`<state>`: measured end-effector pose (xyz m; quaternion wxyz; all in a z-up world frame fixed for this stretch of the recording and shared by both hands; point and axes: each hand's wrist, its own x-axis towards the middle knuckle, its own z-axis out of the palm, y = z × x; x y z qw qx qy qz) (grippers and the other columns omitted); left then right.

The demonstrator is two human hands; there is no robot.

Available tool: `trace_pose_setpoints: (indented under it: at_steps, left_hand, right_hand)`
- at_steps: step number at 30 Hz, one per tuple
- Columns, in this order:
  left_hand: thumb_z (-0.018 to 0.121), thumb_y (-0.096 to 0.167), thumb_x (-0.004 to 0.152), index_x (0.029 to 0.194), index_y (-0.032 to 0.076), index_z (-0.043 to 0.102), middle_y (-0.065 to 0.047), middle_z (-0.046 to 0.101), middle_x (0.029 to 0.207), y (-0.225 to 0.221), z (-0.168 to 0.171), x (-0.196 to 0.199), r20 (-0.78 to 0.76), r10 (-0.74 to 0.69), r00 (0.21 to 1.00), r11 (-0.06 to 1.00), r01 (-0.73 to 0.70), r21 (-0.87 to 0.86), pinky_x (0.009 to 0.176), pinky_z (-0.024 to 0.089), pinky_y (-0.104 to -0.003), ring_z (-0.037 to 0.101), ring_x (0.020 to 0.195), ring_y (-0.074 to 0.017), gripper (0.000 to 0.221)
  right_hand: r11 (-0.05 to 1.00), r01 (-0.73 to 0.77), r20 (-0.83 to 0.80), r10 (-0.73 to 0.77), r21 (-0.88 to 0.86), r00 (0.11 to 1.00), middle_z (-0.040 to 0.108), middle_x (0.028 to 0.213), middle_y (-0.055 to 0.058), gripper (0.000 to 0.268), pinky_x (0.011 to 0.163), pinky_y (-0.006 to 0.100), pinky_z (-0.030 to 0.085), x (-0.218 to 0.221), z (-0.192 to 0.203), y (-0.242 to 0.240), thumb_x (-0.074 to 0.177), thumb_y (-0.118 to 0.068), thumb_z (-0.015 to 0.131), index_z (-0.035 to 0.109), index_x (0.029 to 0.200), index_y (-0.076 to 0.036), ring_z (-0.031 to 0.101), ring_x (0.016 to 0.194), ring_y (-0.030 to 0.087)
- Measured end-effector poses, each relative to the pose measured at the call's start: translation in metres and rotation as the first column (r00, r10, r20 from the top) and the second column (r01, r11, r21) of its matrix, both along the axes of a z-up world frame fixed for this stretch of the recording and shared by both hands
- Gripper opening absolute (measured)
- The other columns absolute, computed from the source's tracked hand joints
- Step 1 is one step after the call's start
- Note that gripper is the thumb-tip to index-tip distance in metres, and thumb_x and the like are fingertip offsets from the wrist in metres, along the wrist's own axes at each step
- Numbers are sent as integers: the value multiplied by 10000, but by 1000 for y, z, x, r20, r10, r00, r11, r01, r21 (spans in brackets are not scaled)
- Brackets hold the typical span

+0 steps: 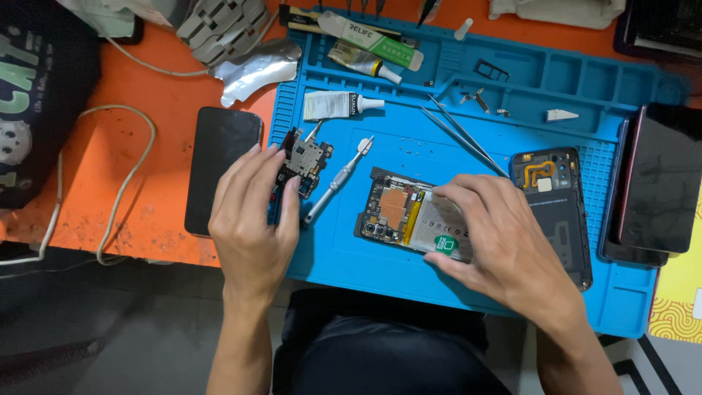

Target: The person uses a screwdriver to remove screws from a disassembled smartphone motherboard. They then use tweezers to lift and disconnect a ribbon cable from the logic board. The person continues to unscrew and remove components from the phone's internal chassis.

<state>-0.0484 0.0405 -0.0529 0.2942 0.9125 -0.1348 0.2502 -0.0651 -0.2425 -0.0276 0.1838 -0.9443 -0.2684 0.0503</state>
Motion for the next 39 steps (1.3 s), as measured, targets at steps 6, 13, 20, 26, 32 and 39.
trace_pose_setpoints:
  at_steps: [6, 13, 20, 26, 32, 39]
  left_hand:
    - [674, -7, 951, 1120, -83, 657, -234, 629, 1185, -10, 15, -10, 112, 35, 993, 999, -37, 18, 1025, 521, -521, 564, 1184, -431, 186]
    - [659, 109, 945, 1172, -44, 598, -185, 640, 1115, -31, -5, -30, 106, -66, 992, 979, 84, -184, 936, 539, -415, 614, 1059, -325, 280]
    - [638, 160, 886, 1508, 78, 224, -170, 632, 1207, -73, 11, -48, -454, -635, 625, 520, -88, -849, 727, 617, -268, 722, 823, -165, 752]
    - [548, 131, 945, 1544, 113, 209, -156, 695, 1140, -73, 21, -33, -506, -729, 462, 503, -140, -853, 626, 597, -238, 677, 773, -126, 688]
    - [581, 152, 933, 1566, 61, 205, -23, 662, 871, -68, 16, -25, -665, -601, 444, 744, 6, -669, 487, 537, -240, 601, 599, -69, 742]
    - [599, 228, 929, 1497, 49, 376, -26, 703, 848, -66, 0, -22, -706, -512, 489, 832, 79, -549, 482, 596, -285, 712, 674, -89, 635]
  right_hand:
    - [983, 18, 111, 3, -183, 994, 518, 1278, 209, 864, 877, 427, 512, -6, -5, 1, 758, -503, 768, 415, 1417, -70, 560, 1116, 335]
    - [979, 41, 186, -3, -199, 982, 503, 1278, 239, 1044, 791, 447, 605, -11, -5, 3, 746, -499, 782, 265, 1537, -55, 591, 1088, 360]
    - [882, 406, -245, -350, 237, 904, 386, 1410, 200, 1142, 1031, 463, 428, -29, 8, 20, 727, -409, 790, 115, 1585, -74, 446, 1321, 306]
    - [799, 528, -395, -403, 288, 826, 473, 1404, 114, 931, 815, 314, 566, -36, 8, 23, 788, -308, 735, 234, 1543, -98, 554, 1138, 183]
    - [790, 539, -402, -410, 294, 819, 486, 1440, 108, 683, 631, 251, 654, -44, 10, 17, 801, -216, 726, 462, 1421, -109, 693, 924, 152]
    - [826, 424, -291, -330, 373, 898, 502, 1466, 168, 532, 662, 230, 719, -52, -2, 12, 776, -157, 764, 601, 1266, -31, 763, 837, 151]
